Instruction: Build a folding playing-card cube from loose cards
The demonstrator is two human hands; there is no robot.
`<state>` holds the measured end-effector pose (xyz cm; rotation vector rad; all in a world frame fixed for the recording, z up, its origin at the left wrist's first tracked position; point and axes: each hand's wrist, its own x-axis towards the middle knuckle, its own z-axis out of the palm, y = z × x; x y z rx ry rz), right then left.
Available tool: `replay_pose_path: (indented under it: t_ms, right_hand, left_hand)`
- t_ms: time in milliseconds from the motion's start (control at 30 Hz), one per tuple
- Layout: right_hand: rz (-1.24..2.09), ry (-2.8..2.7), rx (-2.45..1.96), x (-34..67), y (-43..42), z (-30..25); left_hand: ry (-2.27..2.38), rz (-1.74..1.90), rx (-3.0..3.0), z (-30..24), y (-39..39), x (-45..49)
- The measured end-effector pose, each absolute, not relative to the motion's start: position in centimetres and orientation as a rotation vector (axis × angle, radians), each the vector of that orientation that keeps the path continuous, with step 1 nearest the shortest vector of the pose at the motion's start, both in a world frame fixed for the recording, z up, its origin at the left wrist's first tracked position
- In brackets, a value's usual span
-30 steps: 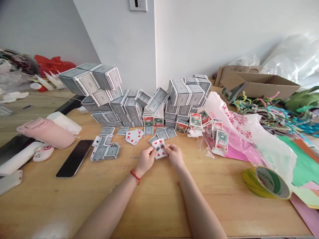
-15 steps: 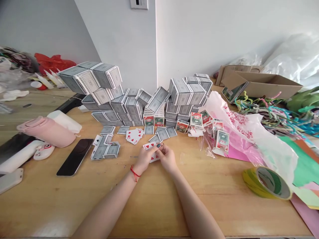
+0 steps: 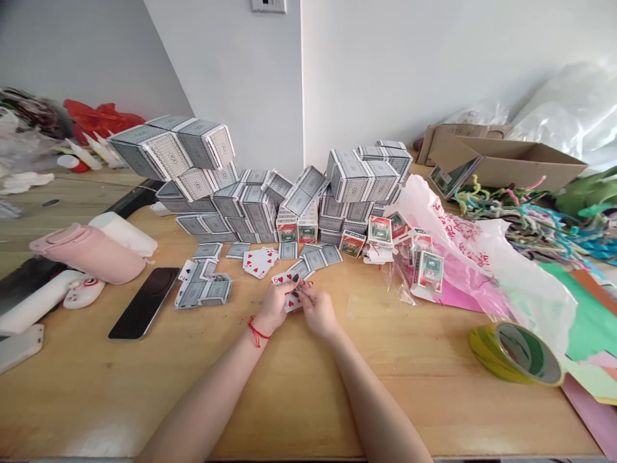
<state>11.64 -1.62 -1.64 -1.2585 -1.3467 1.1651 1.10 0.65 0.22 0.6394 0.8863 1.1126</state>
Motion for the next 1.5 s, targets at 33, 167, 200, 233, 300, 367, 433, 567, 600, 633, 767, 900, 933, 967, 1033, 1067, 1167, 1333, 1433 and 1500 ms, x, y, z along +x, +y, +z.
replay_pose_path:
  t_ms: [33,167,200,233,300,367,433,567,600,633,767,900,933,967,1033,1067,1167,1333,1433,1500]
  right_hand:
    - [1.174,-1.328,-1.254,11.6,-1.7,-1.6]
    - [1.282,-1.176,-1.179,11.5,-1.5,-1.4]
    - [1.322,-1.110,-1.149,11.6,-1.4,-1.4]
    - [1.364,-1.041,-1.118,11.7,-1.3,-1.4]
    - [1.429,-0.923,-1.069,12.0,-1.1,-1.4]
    - [1.442,-0.868,-1.068,12.3,-1.0,-1.4]
    - [1.412,-0.853,-1.094,12.5,-0.9,-1.4]
    - [1.351,-0.922,-1.162,12.6,-1.1,-1.3]
    - [1.319,-0.959,-1.189,12.6,-1.1,-1.4]
    - [1.274,-1.000,-1.222,12.7,-1.0,-1.4]
    - [1.141,-1.059,-1.286,13.2,-0.8,-1.6]
    - [1.187,-0.952,-1.260,13.6,-0.6,-1.7]
    - [1.195,-0.935,-1.258,13.6,-0.6,-1.7]
    - [1.203,-0.924,-1.255,13.6,-0.6,-1.6]
    - [1.224,-0.913,-1.246,13.6,-0.6,-1.6]
    - [1.232,-0.909,-1.244,13.6,-0.6,-1.5]
    - [1.240,-0.895,-1.240,13.7,-0.6,-1.7]
    - [1.244,-0.861,-1.238,13.8,-0.3,-2.3]
    - [1.223,-0.868,-1.255,13.8,-0.3,-2.3]
    - [1.226,-0.869,-1.242,13.8,-0.4,-2.0]
  left_hand:
    - [0.898,1.110,0.662,0.2,0.7,1.1]
    - [0.972,1.123,0.866,-0.1,0.9,1.1]
    - [0.979,1.123,0.929,-0.2,1.0,1.1]
    - [0.977,1.121,0.985,-0.3,1.0,1.0]
    - [0.965,1.114,1.087,-0.5,0.9,0.8]
    - [0.996,1.117,1.205,-0.7,0.8,0.6]
    - [1.083,1.128,1.342,-1.0,0.8,0.5]
    - [1.242,1.182,1.501,-1.4,1.2,0.3]
    - [1.254,1.193,1.510,-1.3,1.3,0.2]
    - [1.254,1.198,1.510,-1.3,1.5,0.1]
    - [1.177,1.162,1.489,-1.1,1.6,-0.2]
    - [1.145,1.154,1.495,-1.0,1.4,-0.2]
    - [1.148,1.156,1.493,-1.0,1.3,-0.2]
    - [1.149,1.157,1.491,-1.0,1.3,-0.1]
    - [1.150,1.155,1.495,-1.0,1.3,-0.1]
    - [1.151,1.153,1.501,-1.0,1.3,-0.1]
    - [1.158,1.162,1.516,-1.1,1.3,-0.1]
    - [1.164,1.167,1.517,-1.1,1.2,-0.1]
    - [1.162,1.162,1.521,-1.0,1.2,-0.1]
    - [1.158,1.159,1.523,-1.1,1.2,-0.1]
